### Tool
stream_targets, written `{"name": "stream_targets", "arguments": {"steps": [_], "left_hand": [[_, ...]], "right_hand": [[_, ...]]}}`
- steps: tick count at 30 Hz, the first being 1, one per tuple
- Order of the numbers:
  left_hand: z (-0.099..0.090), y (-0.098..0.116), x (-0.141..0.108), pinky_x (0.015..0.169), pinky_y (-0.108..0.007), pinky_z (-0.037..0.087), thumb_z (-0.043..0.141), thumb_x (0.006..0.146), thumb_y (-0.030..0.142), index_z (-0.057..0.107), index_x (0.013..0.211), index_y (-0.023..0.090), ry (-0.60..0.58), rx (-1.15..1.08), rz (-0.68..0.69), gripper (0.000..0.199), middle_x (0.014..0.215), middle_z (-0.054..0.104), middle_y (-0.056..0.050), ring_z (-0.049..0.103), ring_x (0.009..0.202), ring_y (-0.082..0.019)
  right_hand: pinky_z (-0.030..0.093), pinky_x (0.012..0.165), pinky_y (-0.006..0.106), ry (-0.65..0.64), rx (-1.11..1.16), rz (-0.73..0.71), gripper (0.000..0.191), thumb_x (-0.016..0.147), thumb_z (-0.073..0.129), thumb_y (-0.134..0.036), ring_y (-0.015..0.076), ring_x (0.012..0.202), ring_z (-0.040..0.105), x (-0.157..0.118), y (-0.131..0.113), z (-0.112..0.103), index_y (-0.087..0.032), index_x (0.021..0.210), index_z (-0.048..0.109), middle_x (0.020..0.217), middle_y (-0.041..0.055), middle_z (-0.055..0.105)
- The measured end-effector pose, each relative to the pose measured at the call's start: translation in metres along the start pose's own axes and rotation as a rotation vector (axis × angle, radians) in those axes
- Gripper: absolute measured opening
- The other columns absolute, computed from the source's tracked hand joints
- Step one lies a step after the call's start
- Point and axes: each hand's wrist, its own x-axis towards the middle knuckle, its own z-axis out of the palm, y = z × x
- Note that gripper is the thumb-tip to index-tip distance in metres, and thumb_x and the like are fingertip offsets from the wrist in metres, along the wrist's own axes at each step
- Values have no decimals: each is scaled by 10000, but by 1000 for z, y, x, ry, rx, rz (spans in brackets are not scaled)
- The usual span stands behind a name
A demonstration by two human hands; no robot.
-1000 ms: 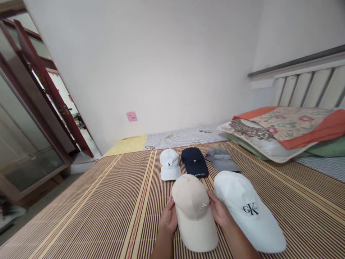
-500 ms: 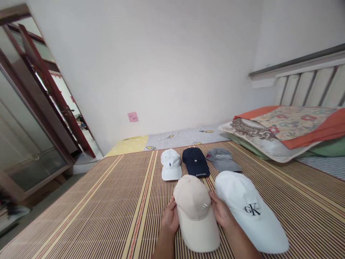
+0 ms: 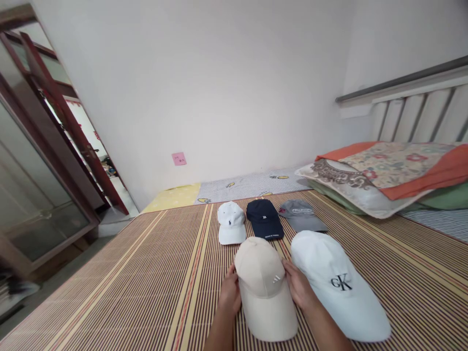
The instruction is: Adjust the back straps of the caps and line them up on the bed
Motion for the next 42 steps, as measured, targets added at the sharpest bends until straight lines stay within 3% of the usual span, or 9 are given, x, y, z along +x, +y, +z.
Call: {"name": "stream_targets", "arguments": {"steps": [6, 10, 15, 20, 27, 35, 42], "left_hand": [[-9, 2, -3, 1180, -408, 426, 609, 846, 33, 759, 1178, 221, -1, -33, 20, 410, 1234, 786, -95, 649, 1299, -274], [-9, 5, -9, 1230, -451, 369, 596, 952, 158, 752, 1207, 165, -98, -70, -18, 299, 1204, 794, -128, 627, 1328, -291], [-1, 11, -14, 1251, -528, 328, 583, 1013, 330, 674, 1369, 160, -240, -71, -115, 404, 1300, 757, -156, 562, 1403, -326], [-2, 13, -17, 1262, -540, 301, 656, 970, 327, 739, 1253, 135, -326, -64, -158, 352, 1285, 760, -173, 535, 1426, -346], [-10, 11, -19, 1271, -524, 288, 716, 920, 237, 784, 1139, 139, -333, -55, -132, 250, 1215, 793, -150, 564, 1399, -341], [-3, 10, -23, 1272, -510, 297, 715, 933, 242, 767, 1180, 131, -319, -37, -102, 276, 1257, 775, -159, 552, 1411, -335], [-3, 9, -23, 1271, -509, 313, 729, 928, 223, 795, 1088, 154, -300, -17, -85, 186, 1189, 806, -128, 628, 1336, -310]], "right_hand": [[593, 971, 421, 15, 5, 28, 350, 539, 973, -448, 352, 1173, 685, 0, 0, 1, -245, 738, 769, 936, 52, 831], [591, 986, 422, 14, 13, 22, 337, 541, 970, -431, 352, 1181, 684, -1, 0, 1, -248, 734, 763, 937, 49, 832], [592, 998, 441, 31, 16, 23, 313, 541, 963, -392, 348, 1182, 689, 1, 2, -2, -268, 740, 757, 891, 30, 831], [590, 995, 438, 32, 13, 21, 334, 530, 970, -402, 343, 1204, 679, 2, 3, -4, -266, 757, 764, 940, 36, 837], [589, 985, 441, 6, 19, 25, 299, 592, 955, -402, 350, 1151, 705, -2, -1, -2, -249, 782, 783, 944, 45, 836], [594, 989, 428, 12, 23, 26, 326, 573, 964, -406, 342, 1164, 697, 0, 1, -3, -237, 788, 787, 934, 47, 838], [602, 983, 424, 18, 3, 17, 334, 571, 960, -413, 328, 1166, 700, 2, 5, -7, -250, 805, 788, 944, 25, 834]]}}
